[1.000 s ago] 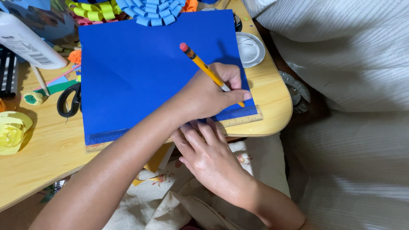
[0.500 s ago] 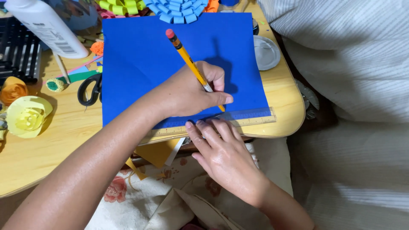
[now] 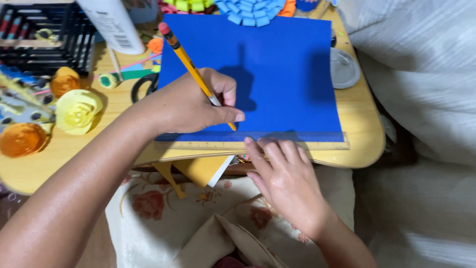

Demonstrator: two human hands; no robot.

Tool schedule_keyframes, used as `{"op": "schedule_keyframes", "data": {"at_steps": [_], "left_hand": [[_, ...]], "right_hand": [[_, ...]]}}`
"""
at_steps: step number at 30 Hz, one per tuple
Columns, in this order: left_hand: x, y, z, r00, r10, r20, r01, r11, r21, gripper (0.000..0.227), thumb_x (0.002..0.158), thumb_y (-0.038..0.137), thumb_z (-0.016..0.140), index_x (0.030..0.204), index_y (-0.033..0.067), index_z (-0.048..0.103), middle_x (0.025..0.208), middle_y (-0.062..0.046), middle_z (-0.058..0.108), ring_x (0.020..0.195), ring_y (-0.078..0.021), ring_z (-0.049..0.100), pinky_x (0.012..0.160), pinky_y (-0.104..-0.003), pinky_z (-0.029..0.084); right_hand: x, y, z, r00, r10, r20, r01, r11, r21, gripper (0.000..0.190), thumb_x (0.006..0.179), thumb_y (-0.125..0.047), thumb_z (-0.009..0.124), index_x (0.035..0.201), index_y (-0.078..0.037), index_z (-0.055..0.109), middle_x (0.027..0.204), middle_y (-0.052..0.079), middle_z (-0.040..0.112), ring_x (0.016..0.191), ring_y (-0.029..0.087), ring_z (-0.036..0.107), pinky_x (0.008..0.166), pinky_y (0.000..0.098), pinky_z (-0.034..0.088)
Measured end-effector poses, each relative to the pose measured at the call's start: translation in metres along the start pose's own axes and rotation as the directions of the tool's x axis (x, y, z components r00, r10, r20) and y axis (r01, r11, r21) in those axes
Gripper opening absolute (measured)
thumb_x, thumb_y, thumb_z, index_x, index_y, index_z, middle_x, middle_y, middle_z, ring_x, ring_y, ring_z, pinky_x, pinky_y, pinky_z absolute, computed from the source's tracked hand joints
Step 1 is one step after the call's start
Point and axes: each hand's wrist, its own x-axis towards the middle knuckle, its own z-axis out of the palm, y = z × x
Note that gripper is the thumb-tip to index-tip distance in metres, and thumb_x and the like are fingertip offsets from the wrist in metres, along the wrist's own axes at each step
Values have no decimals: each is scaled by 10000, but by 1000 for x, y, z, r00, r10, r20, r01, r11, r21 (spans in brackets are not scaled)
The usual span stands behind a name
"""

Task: Measuring, marking, cutting, and folding blue paper to create decorative components on a craft table.

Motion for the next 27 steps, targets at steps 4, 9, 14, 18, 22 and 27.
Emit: {"op": "schedule_keyframes", "data": {"at_steps": [4,9,14,18,22,27], "left_hand": [[-25,-17,-19,998,-13,-58,18,996,84,331,893,274,859,686,146,634,604,44,625,564,-70,473,514,-289,378],[-58,-33,-43,983,-174,-60,178,982,65,327,916,257,840,719,133,610,642,19,654,595,-95,505,534,-293,383],[-80,-51,-58,981,-163,-109,170,984,59,332,914,237,852,697,119,630,601,24,575,577,-91,440,513,-280,339],[-90,-51,-65,964,-237,-119,247,965,86,301,926,256,835,728,119,655,633,17,566,614,-113,473,556,-294,378],[-93,-53,-68,964,-234,-125,243,968,59,311,919,226,842,708,104,648,626,9,577,618,-111,471,556,-296,379],[-103,-44,-80,970,-36,-240,6,992,-128,203,960,185,768,809,80,683,640,-29,661,561,-94,599,508,-226,483]], "right_hand": [[3,-1,-1,1000,-17,3,17,1000,-25,644,876,-438,751,1411,-119,587,1170,60,596,960,273,537,825,409,474],[3,-2,3,1000,-7,-2,6,1000,-28,616,882,-430,726,1407,-133,604,1143,50,605,958,276,540,806,413,477],[0,-2,9,1000,3,-4,-3,1000,-21,587,928,-473,684,1407,-142,607,1133,46,612,926,288,526,795,420,477],[0,-2,10,1000,9,-4,-9,1000,1,563,933,-441,691,1402,-138,618,1168,40,616,955,279,534,805,416,492],[0,-1,11,1000,5,-15,-4,1000,18,550,940,-422,686,1403,-132,620,1158,54,625,961,289,543,806,423,495],[-2,0,11,999,-22,-24,22,1000,-9,565,939,-412,689,1421,-130,603,1190,51,619,969,272,552,808,398,485]]}}
